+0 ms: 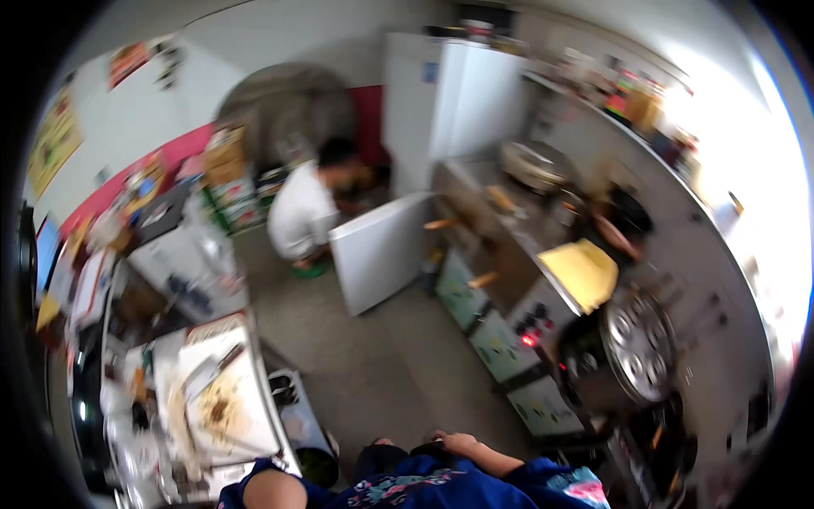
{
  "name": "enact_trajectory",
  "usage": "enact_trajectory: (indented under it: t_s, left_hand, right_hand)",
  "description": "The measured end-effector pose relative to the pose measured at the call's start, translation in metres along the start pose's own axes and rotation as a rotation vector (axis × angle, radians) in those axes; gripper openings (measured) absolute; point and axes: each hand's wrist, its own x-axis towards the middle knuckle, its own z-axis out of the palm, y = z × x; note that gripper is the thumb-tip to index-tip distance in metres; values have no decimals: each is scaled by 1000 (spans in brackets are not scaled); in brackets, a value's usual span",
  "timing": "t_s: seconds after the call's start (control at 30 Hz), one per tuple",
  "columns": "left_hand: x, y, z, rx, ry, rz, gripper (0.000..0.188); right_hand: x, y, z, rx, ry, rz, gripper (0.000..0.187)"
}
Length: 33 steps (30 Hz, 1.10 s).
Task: The person prepares meat in a kitchen. They use a ladle and a strainer to move meat from a pot of liquid into a container, then transfer the meat onto a cutting board and cut it into smaller pieces using a knife.
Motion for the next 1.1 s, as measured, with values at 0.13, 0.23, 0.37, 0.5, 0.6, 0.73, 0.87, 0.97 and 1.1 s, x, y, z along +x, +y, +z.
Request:
enact_trajectory:
  t_s: [0.13, 0.23, 0.37, 0.5, 0.6, 0.73, 0.87, 0.97, 1.1]
  left_hand:
    - [14, -2, 31, -52, -129, 45, 19]
    - [22, 0, 54, -112, -182, 72, 19]
    - [23, 0, 64, -163, -204, 88, 19]
    - [15, -2, 62, -177, -233, 79, 19]
    - [13, -3, 61, -198, -232, 73, 19]
    - [5, -2, 53, -179, -236, 47, 19]
    - [-3, 3, 40, -137, -246, 8, 19]
    - [-8, 3, 41, -133, -226, -11, 19]
    - [-16, 7, 29, -87, -222, -54, 19]
  right_hand:
    - [-9, 5, 17, 162, 144, 71, 36]
    - [-18, 8, 27, 189, 125, 94, 36]
    - [-18, 13, 48, 291, 31, 242, 39]
    - [-24, 2, 29, 277, -34, 284, 37]
    - [-31, 8, 28, 249, 0, 239, 33]
    - [-26, 16, 26, 239, 44, 161, 32]
    - [-14, 17, 26, 193, 29, 89, 32]
    - [-6, 42, 45, 167, 13, 57, 32]
    - [10, 52, 58, 137, 26, 5, 32]
